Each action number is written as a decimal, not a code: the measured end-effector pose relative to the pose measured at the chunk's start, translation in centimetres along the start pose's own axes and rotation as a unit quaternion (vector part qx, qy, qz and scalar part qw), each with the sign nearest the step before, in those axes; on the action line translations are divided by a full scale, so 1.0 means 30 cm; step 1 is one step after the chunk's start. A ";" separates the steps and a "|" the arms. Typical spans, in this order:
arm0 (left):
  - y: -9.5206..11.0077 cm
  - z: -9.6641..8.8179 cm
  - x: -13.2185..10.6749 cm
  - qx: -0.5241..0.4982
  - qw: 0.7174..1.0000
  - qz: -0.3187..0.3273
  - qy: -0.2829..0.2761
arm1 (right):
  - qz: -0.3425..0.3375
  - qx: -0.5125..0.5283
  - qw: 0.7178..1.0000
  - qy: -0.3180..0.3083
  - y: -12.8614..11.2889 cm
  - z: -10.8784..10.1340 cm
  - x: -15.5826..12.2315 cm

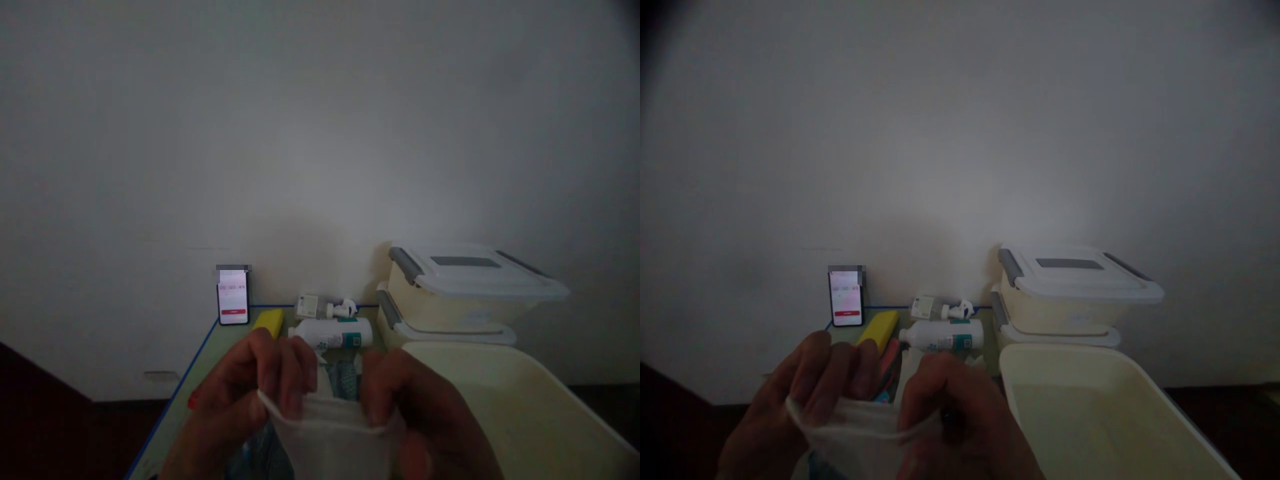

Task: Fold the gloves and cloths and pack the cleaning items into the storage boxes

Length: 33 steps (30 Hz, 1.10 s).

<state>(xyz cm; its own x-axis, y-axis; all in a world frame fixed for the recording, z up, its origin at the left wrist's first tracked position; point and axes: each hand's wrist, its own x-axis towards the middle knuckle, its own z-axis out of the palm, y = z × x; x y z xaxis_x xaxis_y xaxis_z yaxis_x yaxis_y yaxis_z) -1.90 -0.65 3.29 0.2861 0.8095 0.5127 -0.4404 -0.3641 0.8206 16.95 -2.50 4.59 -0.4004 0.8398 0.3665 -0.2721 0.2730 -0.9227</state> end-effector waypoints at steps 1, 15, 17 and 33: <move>0.002 0.006 0.002 0.004 1.000 0.013 -0.002 | -0.003 -0.037 0.999 -0.005 -0.002 0.002 0.007; 0.085 -0.039 0.007 0.418 0.898 0.092 -0.101 | -0.068 -0.252 0.964 0.058 -0.009 -0.062 0.003; 0.082 -0.045 0.011 0.447 0.883 0.112 -0.087 | -0.073 -0.305 0.947 0.074 -0.011 -0.061 0.011; 0.075 -0.074 0.000 0.467 0.878 0.061 0.091 | -0.062 -0.430 0.894 0.112 -0.028 -0.041 0.028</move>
<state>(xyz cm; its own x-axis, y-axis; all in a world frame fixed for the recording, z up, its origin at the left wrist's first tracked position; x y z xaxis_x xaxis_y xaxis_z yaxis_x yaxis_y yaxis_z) -4.77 -0.46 4.57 0.1076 0.7673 0.6322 0.4546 -0.6035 0.6551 17.91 -1.44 5.53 -0.2020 0.8246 0.5285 0.5096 0.5493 -0.6623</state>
